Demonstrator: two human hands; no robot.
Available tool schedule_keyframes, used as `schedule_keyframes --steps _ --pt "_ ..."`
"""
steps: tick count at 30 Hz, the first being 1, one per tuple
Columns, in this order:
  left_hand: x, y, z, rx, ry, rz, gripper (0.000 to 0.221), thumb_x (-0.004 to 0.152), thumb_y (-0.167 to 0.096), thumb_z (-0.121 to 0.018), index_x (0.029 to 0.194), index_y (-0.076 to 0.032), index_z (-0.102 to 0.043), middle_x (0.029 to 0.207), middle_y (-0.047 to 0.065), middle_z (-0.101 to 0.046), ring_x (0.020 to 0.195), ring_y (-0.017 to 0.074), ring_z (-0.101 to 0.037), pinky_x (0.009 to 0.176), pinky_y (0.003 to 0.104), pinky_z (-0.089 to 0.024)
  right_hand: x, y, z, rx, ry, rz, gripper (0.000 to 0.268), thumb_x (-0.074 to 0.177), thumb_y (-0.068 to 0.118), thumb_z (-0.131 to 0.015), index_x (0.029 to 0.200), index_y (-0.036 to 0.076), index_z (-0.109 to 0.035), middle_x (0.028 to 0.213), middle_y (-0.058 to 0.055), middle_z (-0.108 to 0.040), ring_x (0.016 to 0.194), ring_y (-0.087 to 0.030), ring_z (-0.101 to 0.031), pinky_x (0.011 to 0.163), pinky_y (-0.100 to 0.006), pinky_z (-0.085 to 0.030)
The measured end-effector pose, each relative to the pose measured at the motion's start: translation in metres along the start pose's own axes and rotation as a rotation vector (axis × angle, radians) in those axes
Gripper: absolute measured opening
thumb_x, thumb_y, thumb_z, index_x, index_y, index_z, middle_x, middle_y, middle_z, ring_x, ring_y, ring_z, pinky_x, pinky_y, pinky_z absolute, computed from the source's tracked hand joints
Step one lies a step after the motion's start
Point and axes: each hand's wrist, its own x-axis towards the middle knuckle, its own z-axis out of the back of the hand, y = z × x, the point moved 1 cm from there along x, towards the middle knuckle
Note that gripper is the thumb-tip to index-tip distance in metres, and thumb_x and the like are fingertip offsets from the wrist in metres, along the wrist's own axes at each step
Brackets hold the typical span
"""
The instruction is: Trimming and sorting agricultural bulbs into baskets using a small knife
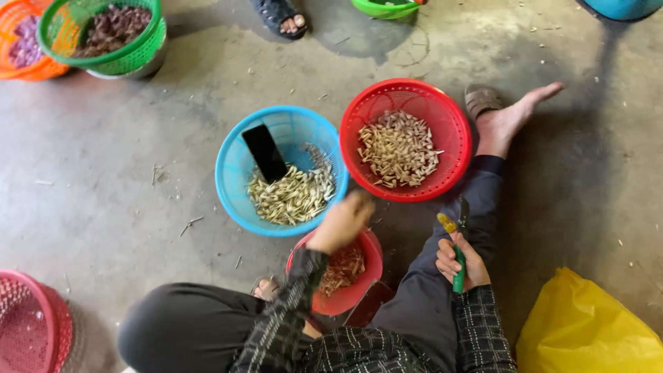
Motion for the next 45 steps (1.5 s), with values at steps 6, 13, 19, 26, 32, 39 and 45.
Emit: schedule_keyframes --steps 6,13,19,26,32,39,45 --pt "0.093 0.094 0.009 -0.037 -0.677 -0.073 0.014 0.088 -0.015 -0.064 0.092 -0.004 -0.072 0.086 0.016 -0.076 0.072 0.0399 -0.069 0.068 0.048 -0.054 -0.001 0.0 -0.002 -0.017 0.033 0.001 0.017 0.111 0.028 -0.051 0.111 0.012 -0.057 0.079 -0.003 -0.054 0.051 -0.005 -0.044 0.043 -0.021 -0.035" --pt "0.132 0.169 -0.059 0.407 -0.316 0.279 0.013 0.092 -0.008 -0.056 0.104 -0.007 -0.062 0.096 0.019 -0.073 0.092 0.0389 -0.071 0.083 0.05 -0.057 -0.005 0.001 -0.004 -0.135 -0.084 0.026 0.013 0.108 0.023 -0.054 0.115 0.013 -0.052 0.078 -0.003 -0.052 0.05 -0.004 -0.041 0.041 -0.021 -0.031" --pt "0.11 0.198 -0.06 0.241 -0.469 0.343 0.016 0.08 -0.015 -0.067 0.096 -0.013 -0.069 0.087 0.011 -0.073 0.081 0.035 -0.068 0.075 0.046 -0.057 -0.002 -0.012 0.002 -0.36 -0.298 0.013 0.027 0.104 0.029 -0.055 0.126 0.015 -0.047 0.081 -0.01 -0.059 0.045 -0.009 -0.042 0.036 -0.023 -0.03" --pt "0.052 0.163 -0.034 -1.152 -0.585 0.161 0.013 0.104 -0.006 -0.051 0.106 0.004 -0.059 0.107 0.016 -0.074 0.082 0.024 -0.076 0.064 0.03 -0.064 0.003 -0.066 -0.097 -0.84 -0.425 -0.077 0.076 0.1 0.01 -0.046 0.166 0.027 -0.012 0.083 -0.017 -0.069 0.04 -0.014 -0.049 0.028 -0.027 -0.036" --pt "-0.045 0.044 0.015 -1.637 -0.422 0.089 0.018 0.103 -0.003 -0.046 0.12 0.001 -0.052 0.114 0.024 -0.067 0.094 0.0303 -0.069 0.081 0.039 -0.058 0.002 -0.102 -0.135 -0.741 -0.101 0.017 0.026 0.11 0.024 -0.043 0.097 0.004 -0.054 0.084 -0.017 -0.071 0.036 -0.014 -0.049 0.031 -0.026 -0.038" --pt "-0.146 -0.001 0.012 -1.085 -0.535 0.006 0.01 0.093 0.007 -0.059 0.1 0.001 -0.062 0.092 0.011 -0.072 0.082 0.0176 -0.068 0.081 0.03 -0.06 0.005 -0.126 -0.21 -0.752 -0.033 -0.127 0.057 0.105 0.014 -0.047 0.161 0.015 -0.035 0.076 -0.013 -0.066 0.043 -0.013 -0.045 0.035 -0.023 -0.039" --pt "-0.185 -0.021 0.02 -0.452 -0.789 -0.12 0.024 0.075 0.002 -0.074 0.098 -0.004 -0.069 0.085 0.004 -0.075 0.069 0.0141 -0.068 0.065 0.026 -0.058 0.004 -0.145 -0.215 -0.876 -0.085 -0.202 0.051 0.104 0.02 -0.051 0.152 0.003 -0.047 0.074 -0.011 -0.066 0.041 -0.012 -0.046 0.035 -0.023 -0.037"
